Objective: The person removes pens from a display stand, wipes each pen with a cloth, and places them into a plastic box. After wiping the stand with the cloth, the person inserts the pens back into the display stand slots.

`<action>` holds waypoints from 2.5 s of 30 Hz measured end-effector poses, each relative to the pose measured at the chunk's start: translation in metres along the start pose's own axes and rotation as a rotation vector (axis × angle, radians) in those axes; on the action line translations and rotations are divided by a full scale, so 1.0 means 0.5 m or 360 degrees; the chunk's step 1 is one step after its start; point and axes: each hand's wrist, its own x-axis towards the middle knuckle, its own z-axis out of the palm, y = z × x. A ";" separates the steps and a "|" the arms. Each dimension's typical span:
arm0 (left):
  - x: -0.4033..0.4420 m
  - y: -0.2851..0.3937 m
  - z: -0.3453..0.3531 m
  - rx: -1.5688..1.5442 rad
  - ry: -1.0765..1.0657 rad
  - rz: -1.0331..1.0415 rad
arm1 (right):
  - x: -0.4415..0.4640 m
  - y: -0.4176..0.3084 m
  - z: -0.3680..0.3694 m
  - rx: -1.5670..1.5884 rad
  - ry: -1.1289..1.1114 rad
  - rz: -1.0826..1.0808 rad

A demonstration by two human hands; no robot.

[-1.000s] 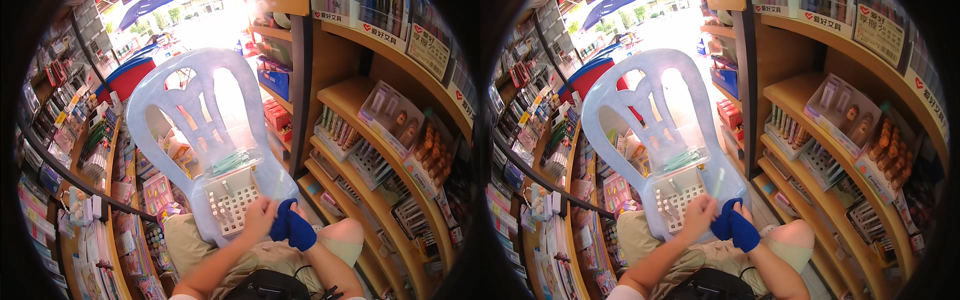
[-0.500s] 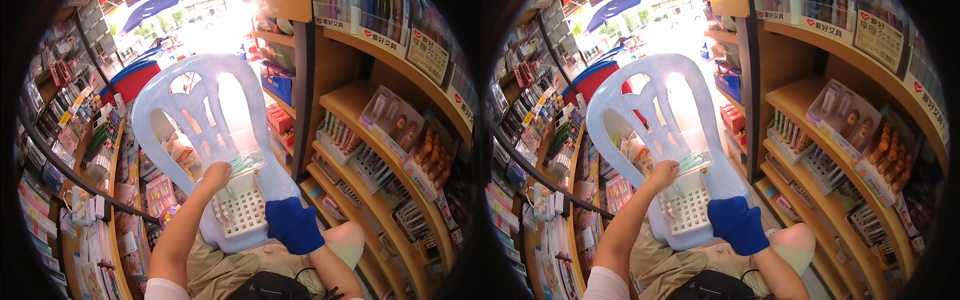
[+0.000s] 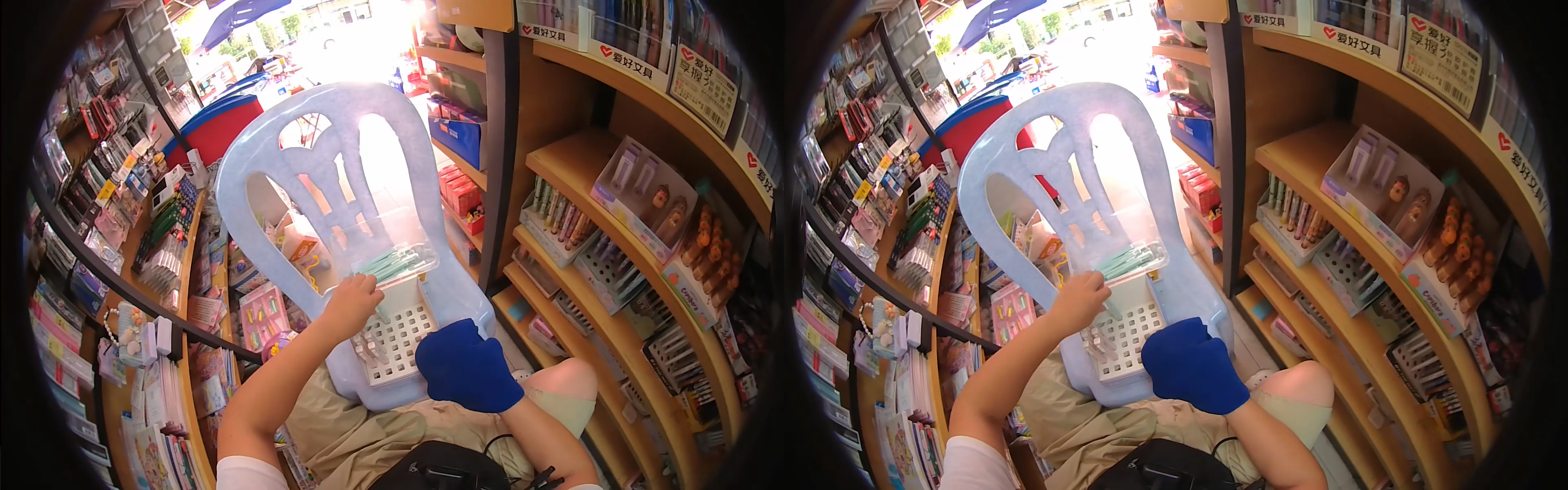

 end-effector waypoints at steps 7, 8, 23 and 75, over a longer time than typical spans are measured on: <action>0.020 -0.012 -0.005 -0.0254 -0.0180 -0.0052 | 0.004 0.006 0.014 0.0067 -0.0071 0.0006; 0.025 -0.014 -0.014 -0.0316 -0.0260 -0.0130 | 0.006 0.004 0.011 0.0040 -0.0112 0.0019; 0.024 -0.004 -0.144 -0.1242 0.0069 -0.0622 | 0.016 -0.001 0.001 -0.0022 -0.0242 0.0105; 0.055 0.337 0.052 -0.1964 0.0635 -0.1150 | -0.089 0.081 0.166 0.3509 0.0163 0.1142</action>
